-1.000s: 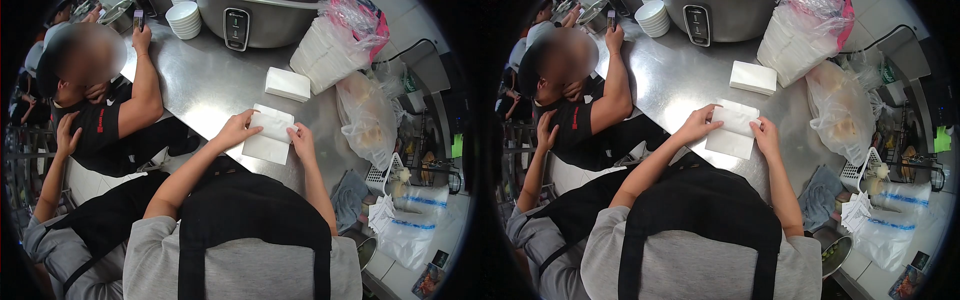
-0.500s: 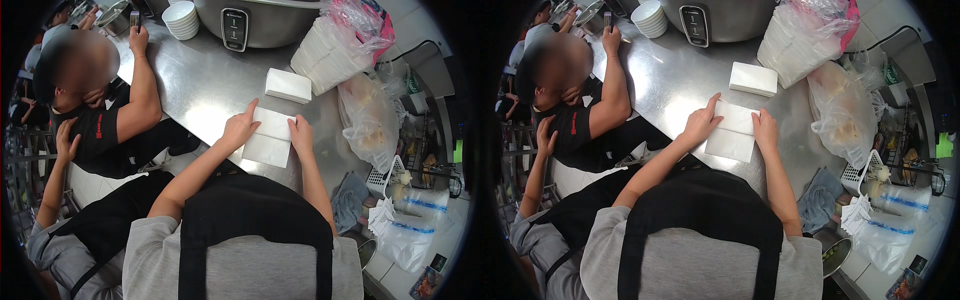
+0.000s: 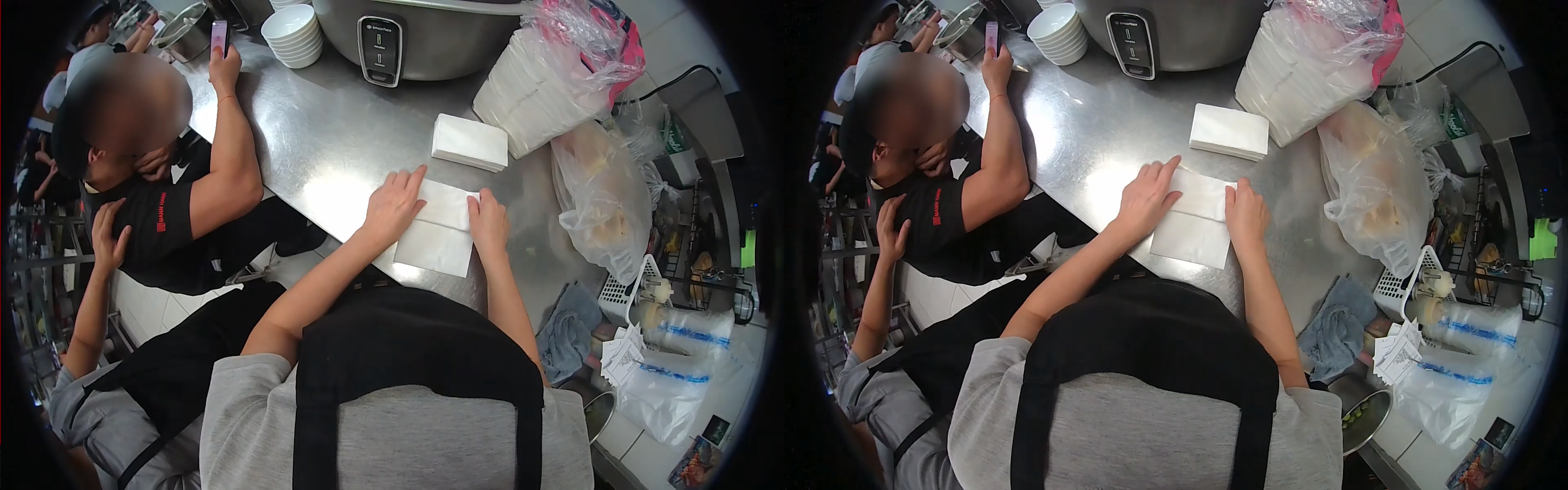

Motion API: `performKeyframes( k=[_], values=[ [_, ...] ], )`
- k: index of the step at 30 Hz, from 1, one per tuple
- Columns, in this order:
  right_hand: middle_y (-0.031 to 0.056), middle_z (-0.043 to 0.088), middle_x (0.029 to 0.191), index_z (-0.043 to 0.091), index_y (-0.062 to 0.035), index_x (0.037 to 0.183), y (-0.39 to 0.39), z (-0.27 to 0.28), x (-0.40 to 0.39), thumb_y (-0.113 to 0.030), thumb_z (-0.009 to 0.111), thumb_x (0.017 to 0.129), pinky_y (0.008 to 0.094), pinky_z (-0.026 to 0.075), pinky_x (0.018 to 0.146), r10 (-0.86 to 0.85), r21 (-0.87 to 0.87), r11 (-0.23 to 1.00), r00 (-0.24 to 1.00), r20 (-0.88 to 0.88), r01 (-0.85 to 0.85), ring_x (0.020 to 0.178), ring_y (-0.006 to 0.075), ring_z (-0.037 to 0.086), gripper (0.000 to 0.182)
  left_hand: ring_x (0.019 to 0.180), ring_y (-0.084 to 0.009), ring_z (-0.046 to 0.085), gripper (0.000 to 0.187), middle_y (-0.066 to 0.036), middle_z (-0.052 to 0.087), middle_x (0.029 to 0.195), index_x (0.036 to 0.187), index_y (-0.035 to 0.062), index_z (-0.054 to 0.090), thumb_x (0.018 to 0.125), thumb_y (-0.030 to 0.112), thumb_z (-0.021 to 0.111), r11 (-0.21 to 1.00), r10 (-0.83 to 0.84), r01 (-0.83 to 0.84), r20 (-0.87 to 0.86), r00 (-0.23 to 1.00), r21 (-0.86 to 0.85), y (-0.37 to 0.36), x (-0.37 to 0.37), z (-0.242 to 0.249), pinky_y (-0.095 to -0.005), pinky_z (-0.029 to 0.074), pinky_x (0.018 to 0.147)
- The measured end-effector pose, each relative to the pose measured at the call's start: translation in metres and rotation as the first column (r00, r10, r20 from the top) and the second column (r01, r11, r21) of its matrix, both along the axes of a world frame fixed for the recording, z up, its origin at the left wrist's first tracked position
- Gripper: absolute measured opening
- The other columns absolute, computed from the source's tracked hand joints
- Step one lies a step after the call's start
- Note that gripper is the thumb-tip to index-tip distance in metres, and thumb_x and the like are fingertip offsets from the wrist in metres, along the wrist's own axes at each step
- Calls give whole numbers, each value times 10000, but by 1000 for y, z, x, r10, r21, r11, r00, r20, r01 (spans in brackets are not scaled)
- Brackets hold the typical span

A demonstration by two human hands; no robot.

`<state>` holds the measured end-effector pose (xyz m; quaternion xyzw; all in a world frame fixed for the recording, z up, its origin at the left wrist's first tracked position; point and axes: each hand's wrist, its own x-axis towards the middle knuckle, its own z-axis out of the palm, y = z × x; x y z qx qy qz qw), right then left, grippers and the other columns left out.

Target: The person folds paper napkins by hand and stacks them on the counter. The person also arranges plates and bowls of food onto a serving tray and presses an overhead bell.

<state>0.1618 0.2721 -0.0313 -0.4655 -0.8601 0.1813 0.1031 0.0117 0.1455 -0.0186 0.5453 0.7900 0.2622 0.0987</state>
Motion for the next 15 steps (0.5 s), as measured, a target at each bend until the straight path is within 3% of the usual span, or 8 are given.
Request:
performKeyframes(
  k=[1,3,4,6,7,9,13,15],
  values=[
    [240,630,738,534,-32,887,0,1,0,-248,539,887,525,471,628,1,0,1000,1000,-1,-1,727,428,620,216,1021,-311,564,574,-178,580,1101,1329,61,390,815,183,613,1000,1,-1,-1,1000,0,3,0,-4,-406,489,756],
    [235,635,750,532,-28,885,-1,2,-1,-241,540,884,525,472,633,-10,-14,1000,1000,1,10,735,426,621,213,1259,-335,383,534,-205,382,1366,1293,-4,426,817,171,594,956,-150,205,-248,957,211,15,2,-17,-423,406,954],
    [235,635,750,532,-28,885,-2,2,-2,-241,540,884,525,472,633,-4,-14,1000,1000,-1,4,735,426,621,213,1259,-335,383,534,-205,382,1366,1293,-4,426,817,171,594,957,-144,199,-250,957,210,20,10,-21,-423,406,954],
    [234,638,781,526,-22,883,-2,5,-1,-233,542,881,517,470,642,-4,-15,1000,1000,-17,4,758,423,620,211,1320,-347,315,547,-219,327,1415,1302,-55,400,839,180,573,952,-250,277,-193,949,128,29,28,-26,-451,309,1051],
    [234,638,781,526,-22,883,0,4,1,-233,542,881,517,470,642,-6,-11,1000,1000,-17,6,758,423,620,211,1359,-334,257,609,-228,288,1441,1334,-77,354,867,266,543,961,-263,275,-194,945,36,30,33,-36,-456,268,1077],
    [207,647,837,533,-28,897,4,9,5,-210,541,877,490,474,657,-7,-135,991,999,-51,0,796,405,623,183,1363,-334,246,650,-233,287,1440,1344,-78,338,874,332,519,965,-250,261,-218,944,26,29,36,-40,-463,251,1083],
    [172,639,960,556,-33,975,-22,31,26,-179,538,875,454,460,739,-21,-84,996,979,-204,4,904,359,610,177,1380,-332,209,784,-241,259,1453,1371,-85,286,863,482,473,979,-205,201,-234,950,-42,28,42,-34,-489,206,1094],
    [168,577,1165,532,-25,1168,-33,15,38,-176,544,873,439,413,907,300,70,954,931,-207,-292,1105,324,539,332,1385,-334,194,805,-245,237,1461,1375,-91,271,857,489,476,980,-199,187,-257,946,-71,29,44,-34,-504,200,1092]
  ],
)
